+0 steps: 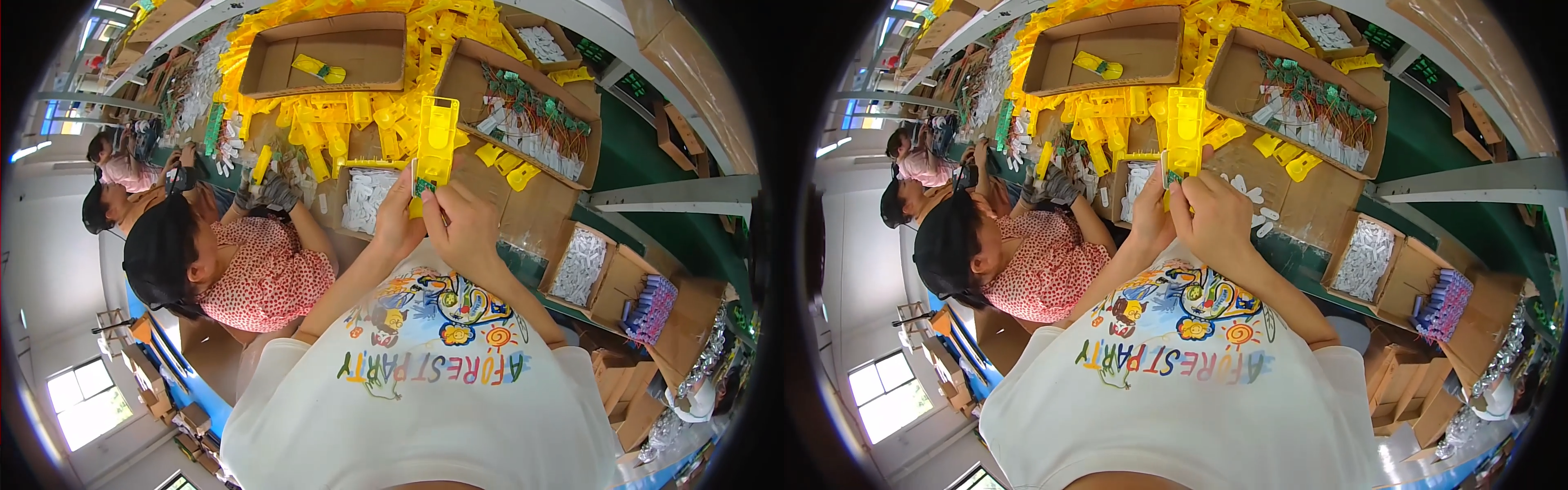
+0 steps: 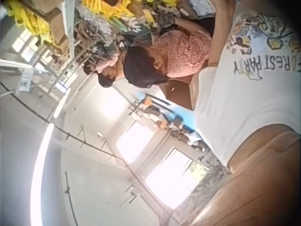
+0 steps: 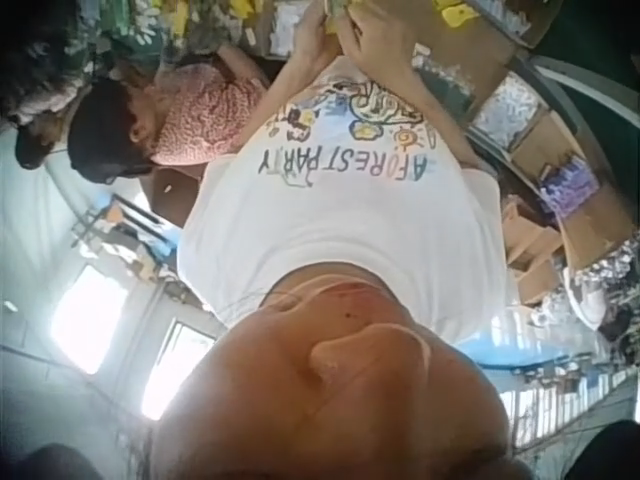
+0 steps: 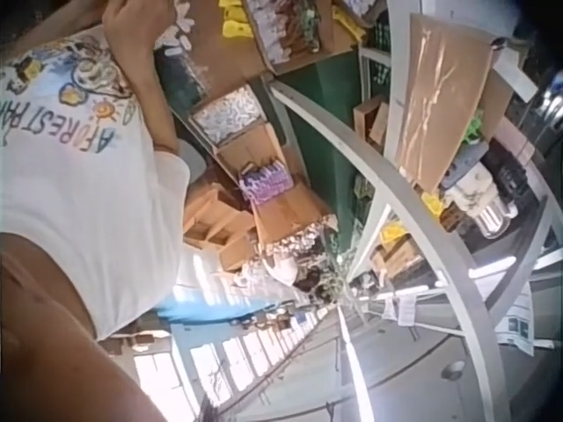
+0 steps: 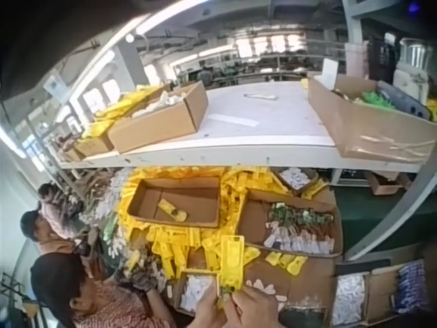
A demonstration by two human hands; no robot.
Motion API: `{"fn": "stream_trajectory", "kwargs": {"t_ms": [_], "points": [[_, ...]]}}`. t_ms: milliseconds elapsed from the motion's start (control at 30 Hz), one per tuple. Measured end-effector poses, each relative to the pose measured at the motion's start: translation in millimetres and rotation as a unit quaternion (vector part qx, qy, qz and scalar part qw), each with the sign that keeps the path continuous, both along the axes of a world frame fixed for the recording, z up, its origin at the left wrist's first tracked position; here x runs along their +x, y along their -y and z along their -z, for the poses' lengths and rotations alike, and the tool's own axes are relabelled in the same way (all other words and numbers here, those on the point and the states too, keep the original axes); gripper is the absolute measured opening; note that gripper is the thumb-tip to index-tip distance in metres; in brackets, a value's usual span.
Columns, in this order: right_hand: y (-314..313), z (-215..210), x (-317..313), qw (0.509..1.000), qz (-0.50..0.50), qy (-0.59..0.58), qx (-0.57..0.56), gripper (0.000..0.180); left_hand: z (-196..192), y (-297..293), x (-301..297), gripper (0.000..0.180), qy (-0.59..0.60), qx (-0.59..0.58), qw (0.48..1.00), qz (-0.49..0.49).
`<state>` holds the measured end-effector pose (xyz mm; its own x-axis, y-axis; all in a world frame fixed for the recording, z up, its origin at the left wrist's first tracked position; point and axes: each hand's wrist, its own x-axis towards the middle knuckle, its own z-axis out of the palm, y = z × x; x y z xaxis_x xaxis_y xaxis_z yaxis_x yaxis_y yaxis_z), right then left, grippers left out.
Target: Assembling small yellow electrical component housings by inserting internal plastic and circuit parts.
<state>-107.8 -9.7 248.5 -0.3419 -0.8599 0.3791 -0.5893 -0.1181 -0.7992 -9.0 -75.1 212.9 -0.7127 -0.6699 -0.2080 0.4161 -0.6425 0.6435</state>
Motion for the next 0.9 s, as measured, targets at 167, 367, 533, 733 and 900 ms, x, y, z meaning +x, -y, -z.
{"fn": "stream_trajectory", "kwargs": {"t_ms": [167,367,533,733,900], "points": [[0,0,-4,0.999,0.003,-0.043,-0.011,0.022,-2,2,1,0.048,-0.008,-0.019,1.000,-0.012],[3,7,-24,0.954,0.020,0.298,0.001,0.022,10,-2,0,0.047,0.131,-0.161,0.974,-0.088],[7,17,-18,0.946,0.017,0.321,0.035,0.015,-5,-9,-4,0.046,0.243,-0.366,0.894,-0.089],[10,26,-14,0.932,0.032,0.361,-0.033,0.017,0,-15,-7,0.044,0.264,-0.403,0.865,-0.140],[14,12,-16,0.947,0.001,0.322,0.017,0.016,-8,-15,-6,0.044,0.271,-0.387,0.873,-0.120]]}}
